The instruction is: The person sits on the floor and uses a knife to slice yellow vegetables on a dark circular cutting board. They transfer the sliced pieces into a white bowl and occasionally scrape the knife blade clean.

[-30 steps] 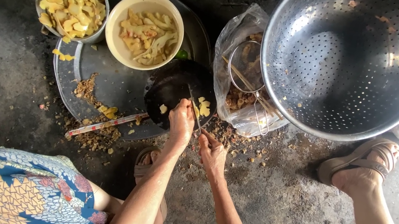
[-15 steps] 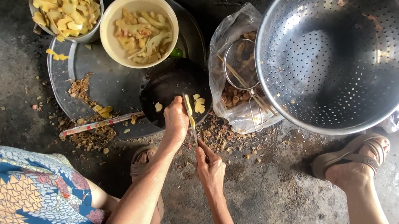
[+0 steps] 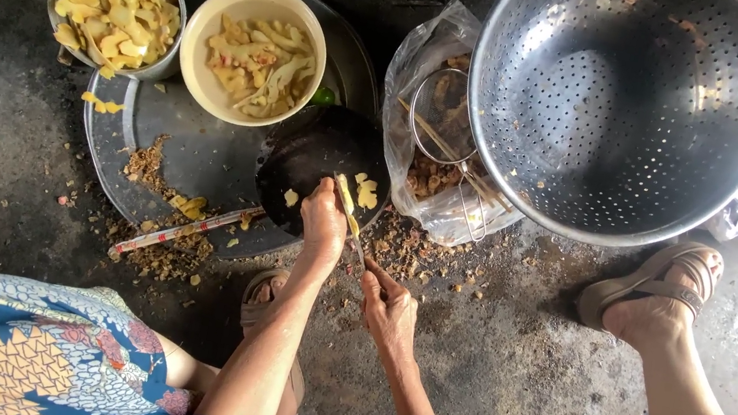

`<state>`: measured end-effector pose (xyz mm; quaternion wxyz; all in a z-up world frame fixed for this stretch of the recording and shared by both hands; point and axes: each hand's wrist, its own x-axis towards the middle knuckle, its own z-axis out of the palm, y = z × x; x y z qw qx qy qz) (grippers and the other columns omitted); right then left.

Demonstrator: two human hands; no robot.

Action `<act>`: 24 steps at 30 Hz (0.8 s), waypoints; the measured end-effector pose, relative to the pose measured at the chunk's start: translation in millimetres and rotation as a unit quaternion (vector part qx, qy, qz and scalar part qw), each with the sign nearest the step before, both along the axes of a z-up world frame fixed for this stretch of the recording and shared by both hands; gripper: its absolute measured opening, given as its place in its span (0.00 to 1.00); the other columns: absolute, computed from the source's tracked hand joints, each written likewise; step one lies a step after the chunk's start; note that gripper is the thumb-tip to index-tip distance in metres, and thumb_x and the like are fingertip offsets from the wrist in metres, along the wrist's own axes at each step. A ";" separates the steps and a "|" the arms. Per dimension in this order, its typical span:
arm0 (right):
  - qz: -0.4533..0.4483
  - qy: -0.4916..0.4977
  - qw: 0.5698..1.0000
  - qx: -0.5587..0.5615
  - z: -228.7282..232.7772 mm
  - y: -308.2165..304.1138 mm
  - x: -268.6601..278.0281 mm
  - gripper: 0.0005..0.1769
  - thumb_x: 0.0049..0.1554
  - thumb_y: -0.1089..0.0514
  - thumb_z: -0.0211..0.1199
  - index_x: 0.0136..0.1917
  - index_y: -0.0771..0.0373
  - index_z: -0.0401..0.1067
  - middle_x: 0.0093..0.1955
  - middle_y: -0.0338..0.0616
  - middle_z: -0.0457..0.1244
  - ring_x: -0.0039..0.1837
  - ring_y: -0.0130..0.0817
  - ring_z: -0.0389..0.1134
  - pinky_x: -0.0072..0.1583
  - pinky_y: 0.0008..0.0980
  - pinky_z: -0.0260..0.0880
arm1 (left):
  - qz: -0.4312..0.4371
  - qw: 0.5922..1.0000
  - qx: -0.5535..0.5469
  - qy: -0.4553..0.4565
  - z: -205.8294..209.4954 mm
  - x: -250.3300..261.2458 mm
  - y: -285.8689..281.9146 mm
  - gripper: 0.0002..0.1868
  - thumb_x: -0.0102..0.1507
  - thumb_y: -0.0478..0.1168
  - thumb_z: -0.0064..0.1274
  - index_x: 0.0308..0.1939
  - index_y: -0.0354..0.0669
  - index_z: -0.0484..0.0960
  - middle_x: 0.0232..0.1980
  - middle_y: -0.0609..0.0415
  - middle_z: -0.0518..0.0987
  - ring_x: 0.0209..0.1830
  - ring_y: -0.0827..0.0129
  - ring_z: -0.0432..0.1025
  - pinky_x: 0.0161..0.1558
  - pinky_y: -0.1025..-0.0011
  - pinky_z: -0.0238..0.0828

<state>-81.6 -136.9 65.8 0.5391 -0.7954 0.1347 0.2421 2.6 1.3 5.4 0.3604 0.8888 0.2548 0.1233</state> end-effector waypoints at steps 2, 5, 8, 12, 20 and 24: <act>0.004 0.000 1.000 -0.005 1.8 0.5 1.2 0.20 0.62 0.47 0.57 0.63 0.54 0.77 0.21 0.43 0.64 0.24 0.30 0.63 0.34 0.30 0.62 | -0.001 1.000 0.006 0.004 8.7 -1.9 -1.2 0.01 0.63 0.31 0.54 0.38 0.39 0.78 0.35 0.42 0.83 0.37 0.45 0.80 0.41 0.51 0.79; 0.009 -0.005 1.000 -0.014 0.5 0.9 3.6 0.19 0.62 0.46 0.57 0.63 0.52 0.78 0.21 0.43 0.64 0.25 0.31 0.63 0.36 0.31 0.62 | -0.002 1.000 0.010 0.011 3.6 -2.6 -2.0 0.02 0.63 0.30 0.54 0.38 0.39 0.77 0.35 0.42 0.83 0.37 0.44 0.80 0.40 0.50 0.79; 0.007 -0.011 1.000 -0.015 -10.8 1.1 4.9 0.19 0.63 0.45 0.57 0.63 0.51 0.78 0.21 0.42 0.64 0.26 0.31 0.62 0.37 0.31 0.62 | -0.003 1.000 0.005 0.020 0.0 -3.3 -1.4 0.03 0.62 0.30 0.54 0.39 0.39 0.77 0.36 0.41 0.83 0.37 0.42 0.80 0.41 0.48 0.79; 0.005 -0.014 1.000 -0.009 -17.6 3.5 7.8 0.19 0.63 0.45 0.57 0.62 0.50 0.78 0.21 0.43 0.64 0.27 0.32 0.63 0.38 0.30 0.62 | -0.004 1.000 0.011 0.014 -6.0 -2.4 1.2 0.05 0.61 0.29 0.55 0.39 0.40 0.77 0.35 0.41 0.82 0.36 0.40 0.80 0.40 0.47 0.79; 0.003 -0.025 1.000 -0.011 -30.4 11.4 13.1 0.20 0.63 0.45 0.57 0.62 0.50 0.78 0.22 0.45 0.65 0.29 0.32 0.64 0.39 0.32 0.63 | 0.002 1.000 0.009 0.013 1.7 0.3 -9.1 0.04 0.62 0.29 0.52 0.39 0.41 0.77 0.34 0.42 0.82 0.36 0.41 0.80 0.39 0.48 0.78; -0.001 -0.033 0.999 -0.016 -31.4 16.7 16.6 0.20 0.62 0.43 0.56 0.63 0.47 0.78 0.30 0.52 0.70 0.33 0.38 0.70 0.41 0.36 0.67 | 0.004 1.000 0.008 -0.008 -14.4 -7.8 -0.8 0.04 0.63 0.28 0.49 0.38 0.40 0.77 0.33 0.40 0.82 0.35 0.39 0.79 0.37 0.48 0.78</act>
